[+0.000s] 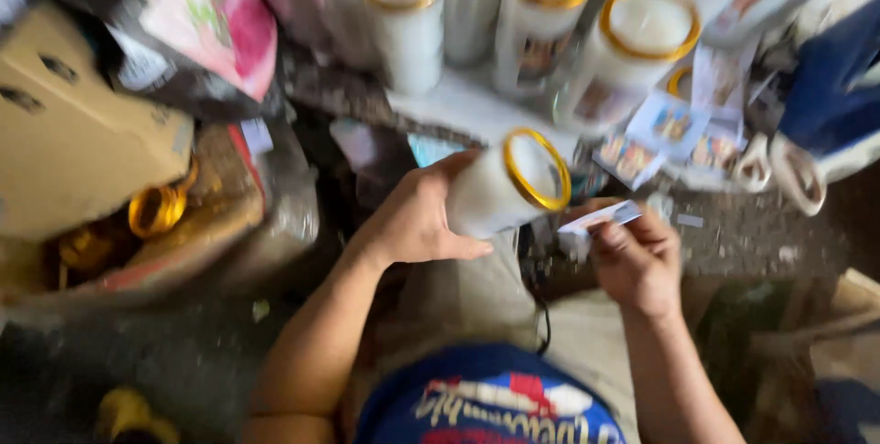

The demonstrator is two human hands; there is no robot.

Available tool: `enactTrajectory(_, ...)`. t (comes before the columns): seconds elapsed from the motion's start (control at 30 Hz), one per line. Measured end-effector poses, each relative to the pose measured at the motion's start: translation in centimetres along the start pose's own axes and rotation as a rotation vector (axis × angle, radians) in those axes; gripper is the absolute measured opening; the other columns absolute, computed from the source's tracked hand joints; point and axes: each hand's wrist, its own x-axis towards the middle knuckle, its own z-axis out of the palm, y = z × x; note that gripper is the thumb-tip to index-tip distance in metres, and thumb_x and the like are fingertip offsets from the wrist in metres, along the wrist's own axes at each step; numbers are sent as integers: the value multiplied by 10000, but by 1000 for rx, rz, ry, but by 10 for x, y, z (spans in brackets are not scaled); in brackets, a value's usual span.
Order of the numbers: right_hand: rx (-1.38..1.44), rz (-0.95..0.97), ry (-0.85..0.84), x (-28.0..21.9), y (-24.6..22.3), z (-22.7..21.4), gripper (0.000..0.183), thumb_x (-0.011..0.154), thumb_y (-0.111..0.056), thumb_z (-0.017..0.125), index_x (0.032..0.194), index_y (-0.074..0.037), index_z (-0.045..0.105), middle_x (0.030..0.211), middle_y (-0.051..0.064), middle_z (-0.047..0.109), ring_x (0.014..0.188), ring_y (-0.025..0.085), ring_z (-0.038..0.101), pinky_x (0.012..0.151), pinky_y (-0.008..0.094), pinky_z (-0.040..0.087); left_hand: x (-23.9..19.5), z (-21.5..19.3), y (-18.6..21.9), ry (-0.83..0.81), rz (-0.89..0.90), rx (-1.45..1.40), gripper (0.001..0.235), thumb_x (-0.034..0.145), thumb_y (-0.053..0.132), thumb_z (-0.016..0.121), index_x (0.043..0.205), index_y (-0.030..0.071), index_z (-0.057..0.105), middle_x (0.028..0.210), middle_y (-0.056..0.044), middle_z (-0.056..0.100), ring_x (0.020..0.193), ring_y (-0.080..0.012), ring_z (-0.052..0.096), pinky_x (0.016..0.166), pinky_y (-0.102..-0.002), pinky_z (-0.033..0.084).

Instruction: The person cuts printed images from a sheet using scissors, then applies each cutout to the side of a white candle in a glass jar with a gold rim. The person uses tape to secure the labels and places the finished candles on the table.

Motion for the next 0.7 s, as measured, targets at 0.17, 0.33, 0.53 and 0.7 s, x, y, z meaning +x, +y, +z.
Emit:
enactTrajectory(0.17, -190, 88, 233, -37, 21, -64, 137, 885, 102, 703, 1001, 61, 642, 865, 178, 650, 840, 243, 684, 771, 327, 540, -35, 34, -41, -379, -269, 566, 792, 603, 258, 819, 1324, 42, 572, 1119, -204, 721, 1048, -421, 708, 946, -525, 554)
enactTrajectory(0.33, -706, 214, 139, -47, 27, -23, 244, 866, 68, 813, 1039, 87, 641, 821, 181, 689, 808, 216, 702, 704, 348, 553, -53, 62, -114, -457, -376, 653, 714, 632, 376, 868, 1216, 58, 606, 1046, -233, 747, 1009, -442, 730, 897, -565, 572)
enactTrajectory(0.53, -1293, 598, -76, -19, 40, 7, 454, 745, -404, 948, 822, -40, 689, 609, 116, 679, 598, 250, 674, 605, 394, 524, -79, 43, -147, -152, -167, 77, 894, 560, 366, 1016, 1327, 72, 663, 1293, -221, 691, 1246, -409, 632, 1081, -508, 474)
enactTrajectory(0.7, -1339, 397, -189, -24, 64, 22, 344, 734, -344, 931, 861, -101, 723, 700, 115, 709, 764, 336, 725, 695, 458, 551, -86, 52, -168, -53, -85, -29, 524, 865, 303, 846, 1273, 17, 683, 1248, -235, 699, 1188, -427, 648, 1028, -521, 500)
